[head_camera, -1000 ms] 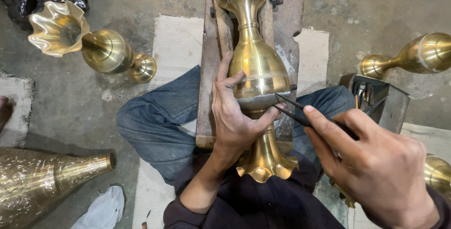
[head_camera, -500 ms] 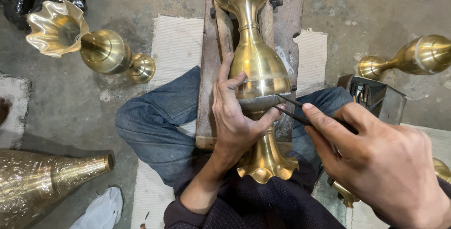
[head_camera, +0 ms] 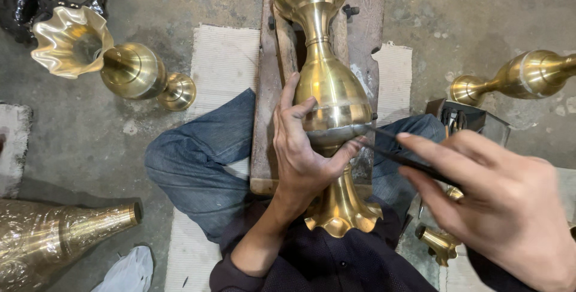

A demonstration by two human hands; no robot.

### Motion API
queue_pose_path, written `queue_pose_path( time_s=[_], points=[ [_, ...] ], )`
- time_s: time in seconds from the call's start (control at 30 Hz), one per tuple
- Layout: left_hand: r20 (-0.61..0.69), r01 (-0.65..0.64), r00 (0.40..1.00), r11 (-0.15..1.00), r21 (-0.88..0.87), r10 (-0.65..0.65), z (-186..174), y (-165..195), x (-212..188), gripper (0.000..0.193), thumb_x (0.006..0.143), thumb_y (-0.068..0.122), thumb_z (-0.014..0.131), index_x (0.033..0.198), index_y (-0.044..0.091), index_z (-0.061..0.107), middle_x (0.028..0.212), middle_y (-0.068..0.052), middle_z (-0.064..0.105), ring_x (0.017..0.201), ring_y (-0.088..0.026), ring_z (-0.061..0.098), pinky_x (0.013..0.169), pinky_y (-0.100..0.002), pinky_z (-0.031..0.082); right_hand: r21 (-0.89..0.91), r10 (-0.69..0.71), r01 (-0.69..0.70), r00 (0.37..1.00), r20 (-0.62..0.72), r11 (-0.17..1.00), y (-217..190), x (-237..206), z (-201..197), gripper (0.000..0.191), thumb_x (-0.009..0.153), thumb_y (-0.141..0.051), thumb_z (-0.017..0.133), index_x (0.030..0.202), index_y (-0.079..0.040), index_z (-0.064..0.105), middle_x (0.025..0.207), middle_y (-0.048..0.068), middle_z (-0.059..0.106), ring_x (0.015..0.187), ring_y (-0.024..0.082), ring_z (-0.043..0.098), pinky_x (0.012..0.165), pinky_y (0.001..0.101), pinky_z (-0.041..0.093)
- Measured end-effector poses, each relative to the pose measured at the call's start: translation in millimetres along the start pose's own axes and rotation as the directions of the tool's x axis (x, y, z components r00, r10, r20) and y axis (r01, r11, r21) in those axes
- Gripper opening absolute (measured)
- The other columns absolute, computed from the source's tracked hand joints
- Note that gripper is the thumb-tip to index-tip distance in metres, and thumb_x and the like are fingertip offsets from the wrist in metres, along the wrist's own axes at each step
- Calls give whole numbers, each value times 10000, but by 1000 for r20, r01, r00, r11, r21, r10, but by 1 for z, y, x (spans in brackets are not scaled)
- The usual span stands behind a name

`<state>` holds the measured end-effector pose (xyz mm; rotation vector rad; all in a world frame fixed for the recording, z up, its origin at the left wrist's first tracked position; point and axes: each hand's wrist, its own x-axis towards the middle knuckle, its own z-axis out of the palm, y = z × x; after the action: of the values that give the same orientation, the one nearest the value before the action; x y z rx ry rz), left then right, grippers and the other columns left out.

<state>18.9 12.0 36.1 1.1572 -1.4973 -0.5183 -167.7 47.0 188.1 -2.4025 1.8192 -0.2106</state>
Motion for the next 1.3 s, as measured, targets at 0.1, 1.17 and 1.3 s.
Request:
queue_pose_path(
  time_s=[0.1, 1.17, 1.3],
  points=[
    [-10, -2, 1000, 1000, 17, 2, 1, -1, 1, 860, 671, 286, 985, 1257, -14, 431, 1545, -351, 397, 1425, -489, 489, 1203, -559, 430, 173, 47, -27, 993, -110, 984, 0, -3, 5, 443, 764, -103, 850, 1196, -108, 751, 809, 46, 671, 579, 127, 627, 524, 296, 491],
    [-22, -1, 1000, 1000, 13, 1, 11, -4, -3, 897, 669, 293, 1000, 1275, -35, 425, 1561, -331, 414, 1424, -454, 536, 1207, -524, 477, 296, 149, -77, 962, -230, 952, 6, -21, 44, 405, 745, -50, 885, 1132, -52, 766, 769, 75, 655, 596, 136, 583, 532, 288, 450],
    [-27, -10, 1000, 1000, 13, 11, 9, -5, -3, 898, 662, 283, 1004, 1277, -26, 427, 1554, -324, 425, 1414, -445, 550, 1198, -518, 485, 456, 215, -86, 947, -240, 886, 2, -22, 45, 421, 731, 9, 853, 1133, 7, 731, 797, 87, 672, 697, 125, 647, 617, 255, 496]
  ],
)
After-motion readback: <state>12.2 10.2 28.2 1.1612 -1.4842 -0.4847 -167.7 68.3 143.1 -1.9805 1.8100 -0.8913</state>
